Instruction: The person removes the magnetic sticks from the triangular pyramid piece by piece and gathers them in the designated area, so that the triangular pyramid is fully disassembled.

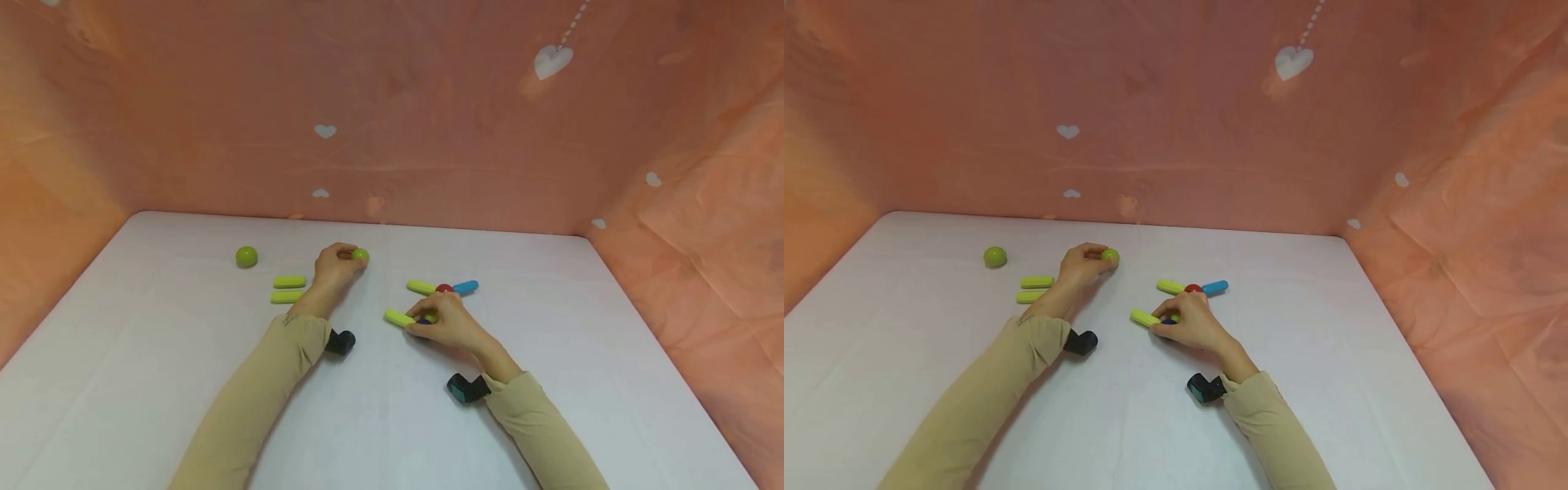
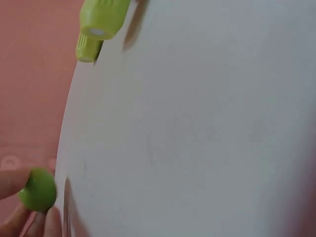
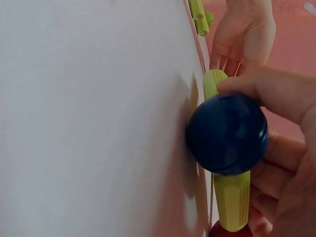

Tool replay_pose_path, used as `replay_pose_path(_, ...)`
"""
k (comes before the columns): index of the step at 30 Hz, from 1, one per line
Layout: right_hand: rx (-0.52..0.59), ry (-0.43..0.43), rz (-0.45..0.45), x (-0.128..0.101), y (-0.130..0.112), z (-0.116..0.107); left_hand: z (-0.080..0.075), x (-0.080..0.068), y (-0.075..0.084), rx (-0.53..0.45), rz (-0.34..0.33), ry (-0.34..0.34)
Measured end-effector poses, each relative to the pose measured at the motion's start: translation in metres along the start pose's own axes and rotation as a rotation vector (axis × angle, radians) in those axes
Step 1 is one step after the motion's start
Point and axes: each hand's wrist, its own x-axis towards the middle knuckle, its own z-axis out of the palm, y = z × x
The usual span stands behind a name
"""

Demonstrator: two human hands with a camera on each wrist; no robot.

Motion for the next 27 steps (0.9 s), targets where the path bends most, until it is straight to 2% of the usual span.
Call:
replay_pose_path(4,0.006,0.004,0.006,0.0,0.0,0.0,0.005,0.004,0.004,-0.05,-0.013,0.086)
replay_pose_path(7,0.011,0.004,0.009,0.0,0.0,0.001,0.007,0.007,0.005,-0.061,-0.012,0.123)
replay_pose_path(13,0.01,0.004,0.005,0.0,0.0,0.001,0.01,0.011,0.005,-0.079,-0.027,0.158)
replay_pose_path(16,0.012,0.003,0.013,0.0,-0.001,0.001,0.012,0.013,0.003,-0.047,-0.037,0.175)
replay_pose_path(22,0.013,0.0,0.017,0.0,-0.001,0.001,0.012,0.017,-0.002,0.022,-0.047,0.178)
replay_pose_path(27,0.008,0.001,0.017,0.001,-0.002,0.001,0.012,0.019,-0.003,-0.008,-0.049,0.172)
